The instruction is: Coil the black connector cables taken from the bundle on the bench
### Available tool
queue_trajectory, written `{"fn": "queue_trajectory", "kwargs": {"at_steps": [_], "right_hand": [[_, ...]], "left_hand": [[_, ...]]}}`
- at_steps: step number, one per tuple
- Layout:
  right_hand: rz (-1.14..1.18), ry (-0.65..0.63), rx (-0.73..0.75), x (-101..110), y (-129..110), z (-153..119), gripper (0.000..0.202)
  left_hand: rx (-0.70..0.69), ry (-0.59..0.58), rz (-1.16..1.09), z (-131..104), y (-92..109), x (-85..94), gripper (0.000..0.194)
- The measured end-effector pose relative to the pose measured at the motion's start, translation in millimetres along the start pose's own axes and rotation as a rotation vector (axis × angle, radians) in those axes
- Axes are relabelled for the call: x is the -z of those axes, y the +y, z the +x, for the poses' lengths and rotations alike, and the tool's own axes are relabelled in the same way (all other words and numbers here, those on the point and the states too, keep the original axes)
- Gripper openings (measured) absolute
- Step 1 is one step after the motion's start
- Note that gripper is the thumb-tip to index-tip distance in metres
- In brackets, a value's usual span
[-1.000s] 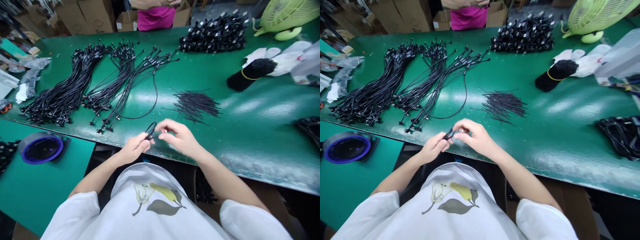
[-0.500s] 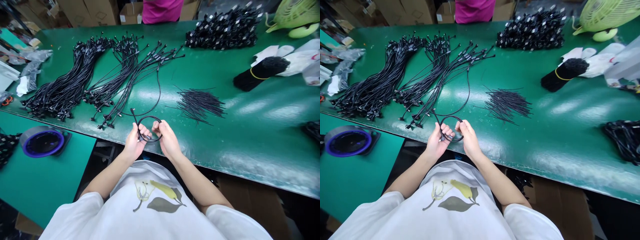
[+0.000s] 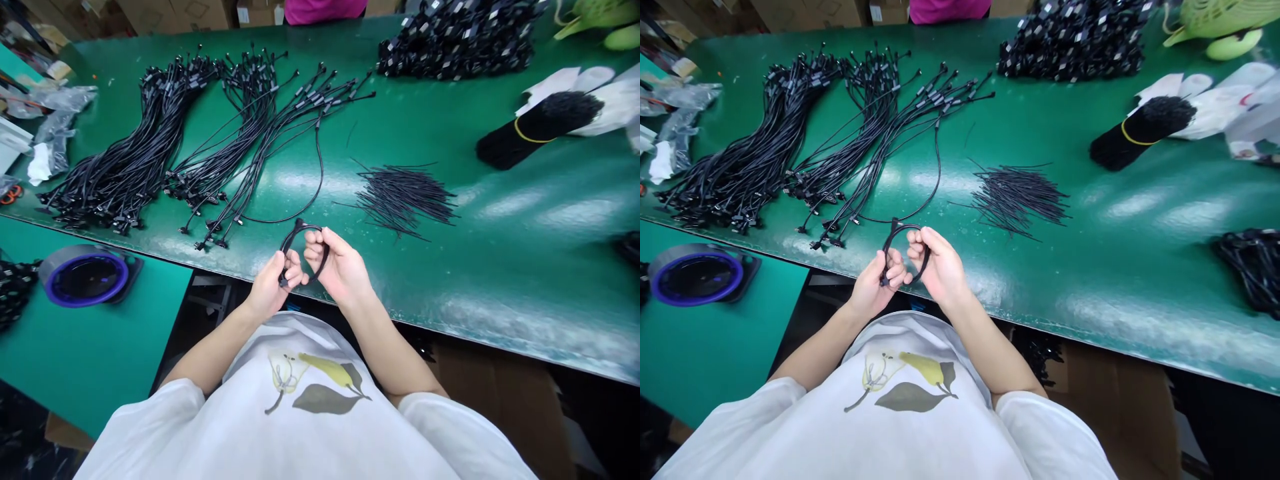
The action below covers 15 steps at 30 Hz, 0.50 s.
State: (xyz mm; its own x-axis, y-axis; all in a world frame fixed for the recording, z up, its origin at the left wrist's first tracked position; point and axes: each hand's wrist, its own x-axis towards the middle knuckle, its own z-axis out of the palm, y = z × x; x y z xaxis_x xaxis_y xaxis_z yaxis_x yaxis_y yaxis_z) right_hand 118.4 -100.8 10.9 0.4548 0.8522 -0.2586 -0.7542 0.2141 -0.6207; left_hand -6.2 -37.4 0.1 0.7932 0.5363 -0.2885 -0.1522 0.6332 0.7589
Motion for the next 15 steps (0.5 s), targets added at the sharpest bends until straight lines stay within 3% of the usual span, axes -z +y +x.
{"fn": "queue_trajectory", "kwargs": {"at_steps": [4, 6, 9, 12, 15], "right_hand": [[-0.185, -0.021, 0.229, -16.1, 8.2, -8.1, 0.03], [-0.288, -0.024, 0.231, -18.7, 12.6, -13.0, 0.034], [-0.37, 0.002, 0.163, -16.0, 18.5, -18.3, 0.038], [-0.359, -0.002, 0.075, -11.5, 20.4, -20.4, 0.038], [-0.25, -0.018, 0.032, -8.5, 16.7, -18.2, 0.038]], "left_hand": [[-0.148, -0.009, 0.32, 7.0, -7.2, 4.8, 0.041], [-0.117, -0.094, 0.526, 7.9, -7.2, 10.0, 0.045], [0.025, -0.309, 0.756, 4.2, -3.1, 18.3, 0.055], [0.14, -0.436, 0.785, -1.8, -1.0, 22.5, 0.057], [0.204, -0.398, 0.587, -8.2, -5.9, 19.3, 0.051]]}}
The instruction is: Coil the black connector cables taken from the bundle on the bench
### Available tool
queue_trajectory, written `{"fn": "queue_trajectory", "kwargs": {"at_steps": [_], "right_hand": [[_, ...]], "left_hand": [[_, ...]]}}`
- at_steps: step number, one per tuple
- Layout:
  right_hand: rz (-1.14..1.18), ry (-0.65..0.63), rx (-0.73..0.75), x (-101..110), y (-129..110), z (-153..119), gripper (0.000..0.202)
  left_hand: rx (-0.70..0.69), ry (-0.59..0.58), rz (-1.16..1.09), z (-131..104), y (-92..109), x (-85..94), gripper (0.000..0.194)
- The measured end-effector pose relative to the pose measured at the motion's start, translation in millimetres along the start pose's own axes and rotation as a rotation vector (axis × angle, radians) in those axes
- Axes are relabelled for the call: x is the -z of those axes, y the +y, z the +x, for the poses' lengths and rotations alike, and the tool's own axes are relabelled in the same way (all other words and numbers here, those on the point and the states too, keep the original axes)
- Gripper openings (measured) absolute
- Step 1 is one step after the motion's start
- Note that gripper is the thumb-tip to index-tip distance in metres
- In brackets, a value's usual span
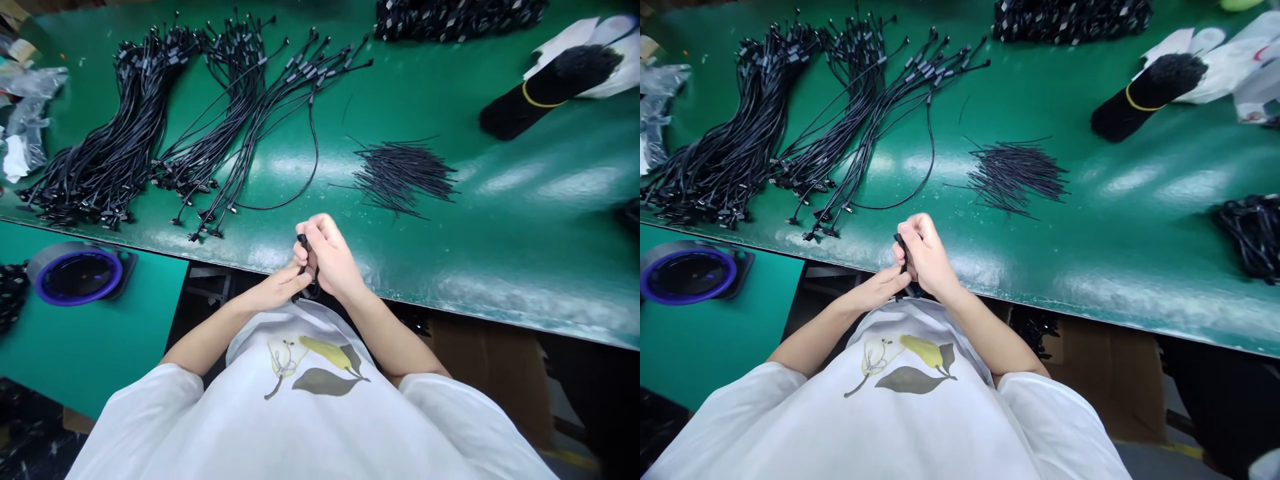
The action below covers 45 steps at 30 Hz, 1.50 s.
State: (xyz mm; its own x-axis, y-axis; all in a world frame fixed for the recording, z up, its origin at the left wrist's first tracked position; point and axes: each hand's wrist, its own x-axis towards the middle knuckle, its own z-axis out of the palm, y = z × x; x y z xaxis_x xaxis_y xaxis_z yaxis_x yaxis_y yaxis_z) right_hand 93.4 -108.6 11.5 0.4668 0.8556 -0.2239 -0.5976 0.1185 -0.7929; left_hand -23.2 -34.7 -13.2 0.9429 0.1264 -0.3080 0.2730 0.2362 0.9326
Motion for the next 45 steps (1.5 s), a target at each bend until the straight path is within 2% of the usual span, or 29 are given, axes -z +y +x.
{"fn": "queue_trajectory", "kwargs": {"at_steps": [5, 7, 12, 19, 22, 24, 25, 27, 28, 29, 31, 33, 34, 36, 38, 40, 42, 45], "right_hand": [[0.101, -0.049, -0.096, 8.5, -8.7, 8.0, 0.039], [0.089, -0.072, -0.098, 12.1, -10.7, 10.7, 0.041], [0.063, -0.056, -0.033, 16.2, -11.6, 12.9, 0.046], [0.048, -0.098, 0.033, 15.9, -9.7, 13.5, 0.053], [-0.052, -0.132, 0.076, 21.3, -7.6, 17.1, 0.053], [-0.235, -0.119, 0.172, 28.2, -9.9, 16.6, 0.048], [-0.365, -0.088, 0.269, 32.6, -12.9, 14.6, 0.045], [-0.7, -0.033, 0.539, 42.5, -21.3, 7.1, 0.037], [-0.891, -0.051, 0.691, 47.7, -25.9, 2.1, 0.032], [-1.089, -0.12, 0.831, 52.7, -30.0, -3.2, 0.028], [-1.464, -0.366, 1.026, 61.9, -35.1, -12.2, 0.03], [-1.734, -0.571, 1.11, 69.6, -35.0, -17.3, 0.034], [-1.826, -0.628, 1.119, 72.9, -33.5, -18.5, 0.032], [-1.933, -0.691, 1.114, 78.4, -30.2, -19.4, 0.027], [-1.99, -0.741, 1.111, 81.8, -29.3, -19.8, 0.026], [-2.026, -0.765, 1.145, 82.8, -32.1, -19.6, 0.026], [-2.039, -0.808, 1.199, 82.1, -37.4, -17.5, 0.026], [-2.024, -0.948, 1.242, 82.5, -45.3, -8.5, 0.026]], "left_hand": [[0.181, -0.151, -0.554, -1.9, 0.0, -22.8, 0.051], [0.208, -0.141, -0.679, -1.1, 2.4, -30.4, 0.051], [0.22, -0.016, -0.706, 4.9, 4.8, -43.1, 0.057], [0.251, -0.018, -0.815, 6.1, 9.6, -49.3, 0.046], [0.238, -0.003, -0.751, 6.6, 8.5, -48.9, 0.047], [0.209, 0.044, -0.658, 7.9, 4.5, -47.1, 0.048], [0.185, 0.083, -0.621, 8.7, 1.9, -45.3, 0.048], [0.124, 0.175, -0.569, 10.2, -3.1, -39.5, 0.047], [0.099, 0.211, -0.542, 10.5, -5.0, -35.7, 0.047], [0.088, 0.22, -0.504, 10.4, -6.3, -31.5, 0.047], [0.112, 0.147, -0.39, 8.5, -7.1, -23.0, 0.048], [0.15, 0.022, -0.244, 5.1, -5.9, -16.2, 0.047], [0.164, -0.032, -0.174, 3.4, -4.8, -13.8, 0.047], [0.191, -0.091, -0.092, 0.9, -2.1, -10.6, 0.045], [0.24, -0.108, -0.11, 0.4, 1.8, -8.6, 0.045], [0.293, -0.138, -0.181, 1.9, 6.4, -6.6, 0.043], [0.352, -0.222, -0.253, 4.8, 9.9, -4.6, 0.041], [0.451, -0.319, -0.413, 9.9, 9.4, -4.2, 0.041]]}}
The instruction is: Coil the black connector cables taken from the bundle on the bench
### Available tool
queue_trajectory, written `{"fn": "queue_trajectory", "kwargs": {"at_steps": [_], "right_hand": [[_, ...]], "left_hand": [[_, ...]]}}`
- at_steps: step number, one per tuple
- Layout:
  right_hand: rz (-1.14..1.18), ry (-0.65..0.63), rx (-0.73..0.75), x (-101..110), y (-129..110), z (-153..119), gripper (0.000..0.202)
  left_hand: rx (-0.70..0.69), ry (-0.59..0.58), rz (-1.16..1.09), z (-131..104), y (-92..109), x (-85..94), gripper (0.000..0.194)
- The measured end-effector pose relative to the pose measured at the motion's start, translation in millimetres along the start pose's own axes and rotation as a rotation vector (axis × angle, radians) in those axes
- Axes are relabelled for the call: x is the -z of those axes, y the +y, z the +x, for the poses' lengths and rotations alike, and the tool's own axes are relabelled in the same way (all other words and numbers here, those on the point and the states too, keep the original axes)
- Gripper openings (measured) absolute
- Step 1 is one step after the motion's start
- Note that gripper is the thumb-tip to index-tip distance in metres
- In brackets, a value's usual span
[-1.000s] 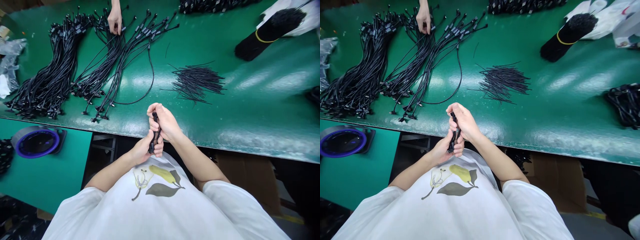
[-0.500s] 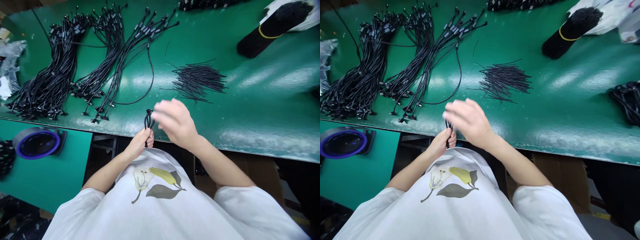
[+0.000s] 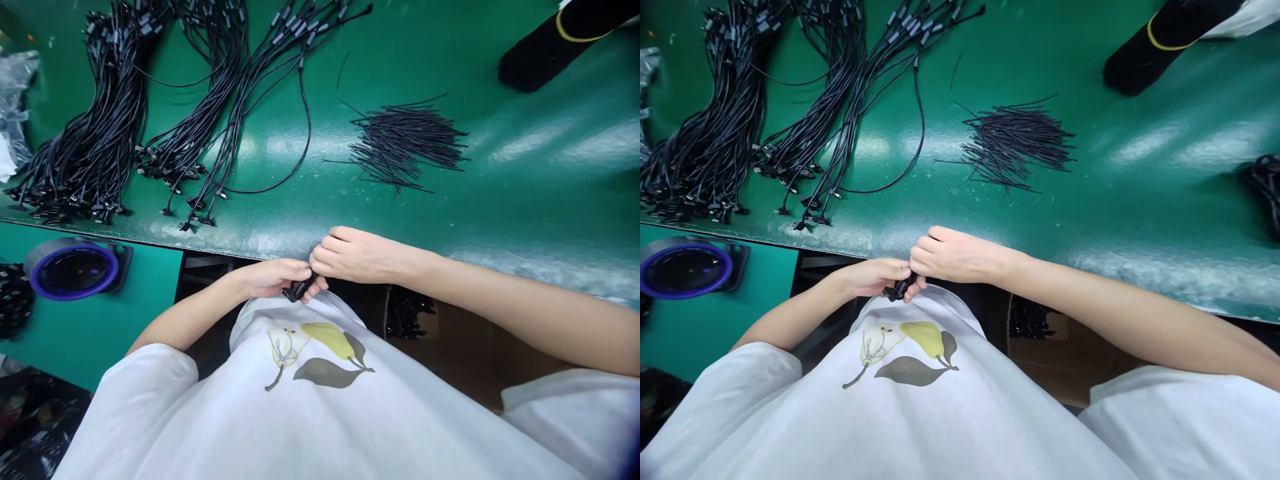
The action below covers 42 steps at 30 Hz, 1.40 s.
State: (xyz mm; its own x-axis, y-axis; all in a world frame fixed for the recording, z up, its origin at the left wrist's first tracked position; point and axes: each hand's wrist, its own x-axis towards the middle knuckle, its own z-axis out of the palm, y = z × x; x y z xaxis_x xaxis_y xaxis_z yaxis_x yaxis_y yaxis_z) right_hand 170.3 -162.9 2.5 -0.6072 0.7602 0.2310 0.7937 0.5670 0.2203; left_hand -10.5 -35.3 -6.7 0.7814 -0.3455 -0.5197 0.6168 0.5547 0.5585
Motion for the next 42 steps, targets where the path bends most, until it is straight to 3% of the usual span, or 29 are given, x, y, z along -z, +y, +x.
{"fn": "queue_trajectory", "kwargs": {"at_steps": [3, 5, 8, 10, 12, 14, 18, 28, 31, 33, 39, 42], "right_hand": [[0.015, -0.035, 0.028, -4.4, 10.3, -1.4, 0.027], [0.002, -0.012, -0.056, -7.7, 10.3, -1.5, 0.029], [0.046, 0.183, -0.384, -10.7, -1.6, 3.2, 0.034], [0.116, 0.33, -0.571, -12.3, -11.4, 8.7, 0.038], [0.123, 0.349, -0.568, -13.6, -16.0, 13.7, 0.041], [0.061, 0.258, -0.434, -14.4, -13.7, 16.5, 0.041], [0.003, 0.112, -0.236, -11.4, -2.1, 12.0, 0.024], [0.027, 0.101, -0.056, 14.6, -5.3, -1.0, 0.026], [0.044, 0.095, -0.062, 10.4, -11.3, -2.2, 0.026], [0.102, 0.026, -0.102, 6.1, -17.6, -3.6, 0.027], [0.522, -0.254, -0.36, 2.7, -37.7, -7.7, 0.022], [0.427, -0.211, -0.345, 1.5, -40.9, -7.8, 0.024]], "left_hand": [[-0.036, 0.027, -0.199, 8.6, -4.2, -1.2, 0.035], [-0.175, 0.123, -0.247, 14.5, -6.6, -3.2, 0.03], [-0.471, 0.34, -0.216, 20.2, -5.2, -4.7, 0.025], [-0.546, 0.428, -0.194, 21.0, -2.2, -4.3, 0.024], [-0.51, 0.454, -0.138, 19.7, 0.0, -3.3, 0.025], [-0.439, 0.44, -0.032, 16.5, 0.1, -2.3, 0.028], [-0.284, 0.315, 0.134, 6.9, -2.7, -2.0, 0.035], [-0.077, 0.059, 0.045, -16.0, 1.0, -8.0, 0.049], [-0.021, 0.032, 0.057, -14.8, -0.6, -7.3, 0.047], [-0.032, 0.06, 0.162, -11.8, -3.0, -7.5, 0.045], [-0.212, 0.32, 0.868, -2.8, -12.2, -8.7, 0.023], [-0.162, 0.27, 0.692, 0.0, -12.9, -7.6, 0.025]]}}
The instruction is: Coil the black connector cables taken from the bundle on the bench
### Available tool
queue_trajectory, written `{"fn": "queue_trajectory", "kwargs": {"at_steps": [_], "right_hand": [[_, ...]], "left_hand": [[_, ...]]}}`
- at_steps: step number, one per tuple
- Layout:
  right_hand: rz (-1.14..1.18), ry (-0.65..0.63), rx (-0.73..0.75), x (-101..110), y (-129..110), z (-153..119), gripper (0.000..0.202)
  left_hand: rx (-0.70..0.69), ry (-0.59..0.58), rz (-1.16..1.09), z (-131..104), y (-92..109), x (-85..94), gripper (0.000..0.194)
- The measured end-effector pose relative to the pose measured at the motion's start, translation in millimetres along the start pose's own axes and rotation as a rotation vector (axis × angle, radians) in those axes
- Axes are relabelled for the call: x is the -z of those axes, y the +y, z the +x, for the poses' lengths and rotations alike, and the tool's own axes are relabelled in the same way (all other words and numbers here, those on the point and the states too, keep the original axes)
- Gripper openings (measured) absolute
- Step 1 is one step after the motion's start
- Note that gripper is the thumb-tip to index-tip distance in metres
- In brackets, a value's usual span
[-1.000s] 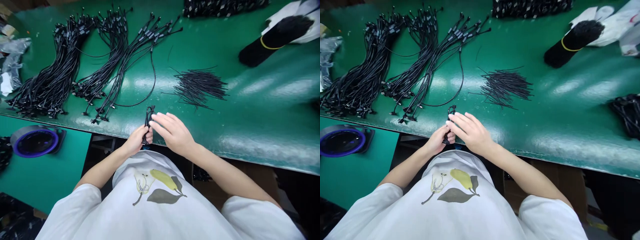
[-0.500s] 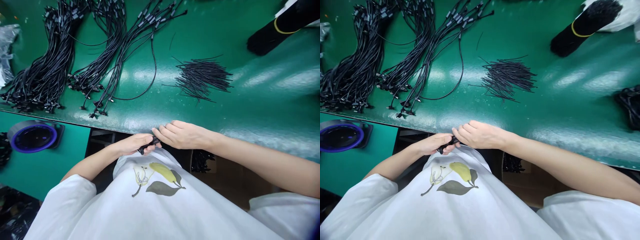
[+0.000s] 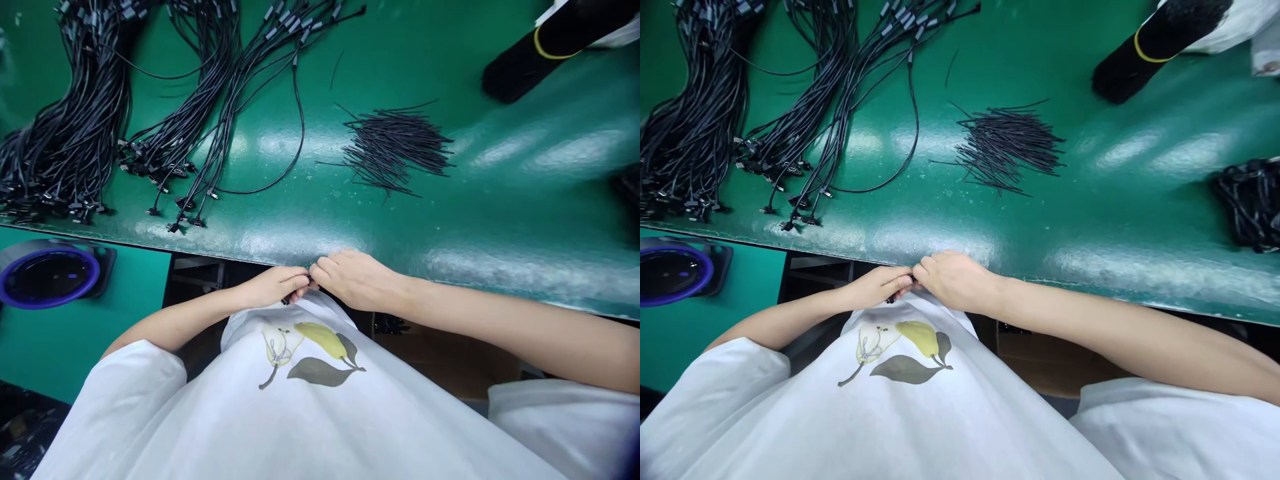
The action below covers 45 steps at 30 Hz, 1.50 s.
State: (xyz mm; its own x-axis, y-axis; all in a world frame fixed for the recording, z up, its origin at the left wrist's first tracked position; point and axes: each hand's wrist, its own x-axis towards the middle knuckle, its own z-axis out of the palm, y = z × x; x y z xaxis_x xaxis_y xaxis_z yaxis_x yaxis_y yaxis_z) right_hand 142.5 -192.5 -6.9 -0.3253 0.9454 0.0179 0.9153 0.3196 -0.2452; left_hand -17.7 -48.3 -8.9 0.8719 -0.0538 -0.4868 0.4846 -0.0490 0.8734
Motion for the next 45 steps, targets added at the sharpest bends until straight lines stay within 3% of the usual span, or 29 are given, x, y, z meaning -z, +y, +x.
{"fn": "queue_trajectory", "kwargs": {"at_steps": [4, 8, 12, 15, 18, 20, 24, 26, 27, 29, 31, 37, 41, 45], "right_hand": [[-0.32, 0.221, 0.144, 3.1, 7.5, 3.1, 0.028], [-0.46, 0.327, 0.294, 15.2, 20.5, 3.8, 0.021], [-0.488, 0.397, 0.432, 12.7, 28.6, 0.2, 0.017], [-0.436, 0.375, 0.436, -1.3, 27.8, -3.1, 0.018], [-0.261, 0.299, 0.273, -8.5, 31.5, -10.4, 0.02], [-0.076, 0.332, 0.076, -4.5, 48.4, -20.6, 0.027], [0.069, 0.64, -0.579, 11.0, 126.2, -43.6, 0.031], [0.001, 0.643, -0.857, 13.1, 170.8, -45.8, 0.028], [-0.037, 0.598, -0.923, 12.3, 189.4, -43.5, 0.026], [-0.085, 0.521, -0.952, 8.9, 214.6, -34.9, 0.022], [-0.102, 0.523, -0.924, 5.9, 223.4, -27.0, 0.021], [-0.101, 0.689, -0.923, 10.4, 202.6, -37.5, 0.021], [-0.08, 0.776, -0.934, 16.7, 187.3, -48.3, 0.013], [-0.007, 0.821, -0.914, 20.3, 184.2, -48.1, 0.009]], "left_hand": [[0.163, -0.103, -0.516, 1.6, 5.1, 4.0, 0.036], [0.28, -0.159, -0.777, -2.5, 10.2, 4.3, 0.037], [0.29, -0.161, -0.841, -3.3, 3.8, -7.3, 0.035], [0.246, -0.098, -0.71, 0.9, -4.8, -17.4, 0.04], [0.143, 0.098, -0.411, 4.7, -10.3, -20.1, 0.043], [0.097, 0.235, -0.286, 6.6, -10.8, -17.0, 0.043], [0.022, 0.441, -0.45, 14.2, -2.0, -7.0, 0.043], [-0.021, 0.519, -0.583, 20.1, 4.9, -4.5, 0.042], [-0.034, 0.543, -0.631, 22.6, 7.8, -4.2, 0.042], [-0.044, 0.561, -0.69, 25.8, 10.9, -5.2, 0.041], [-0.038, 0.565, -0.724, 26.1, 9.6, -6.9, 0.041], [-0.056, 0.526, -0.802, 28.7, 0.4, -12.0, 0.038], [-0.091, 0.422, -0.787, 33.3, 9.2, -17.5, 0.036], [-0.115, 0.396, -0.763, 30.2, 17.0, -22.5, 0.037]]}}
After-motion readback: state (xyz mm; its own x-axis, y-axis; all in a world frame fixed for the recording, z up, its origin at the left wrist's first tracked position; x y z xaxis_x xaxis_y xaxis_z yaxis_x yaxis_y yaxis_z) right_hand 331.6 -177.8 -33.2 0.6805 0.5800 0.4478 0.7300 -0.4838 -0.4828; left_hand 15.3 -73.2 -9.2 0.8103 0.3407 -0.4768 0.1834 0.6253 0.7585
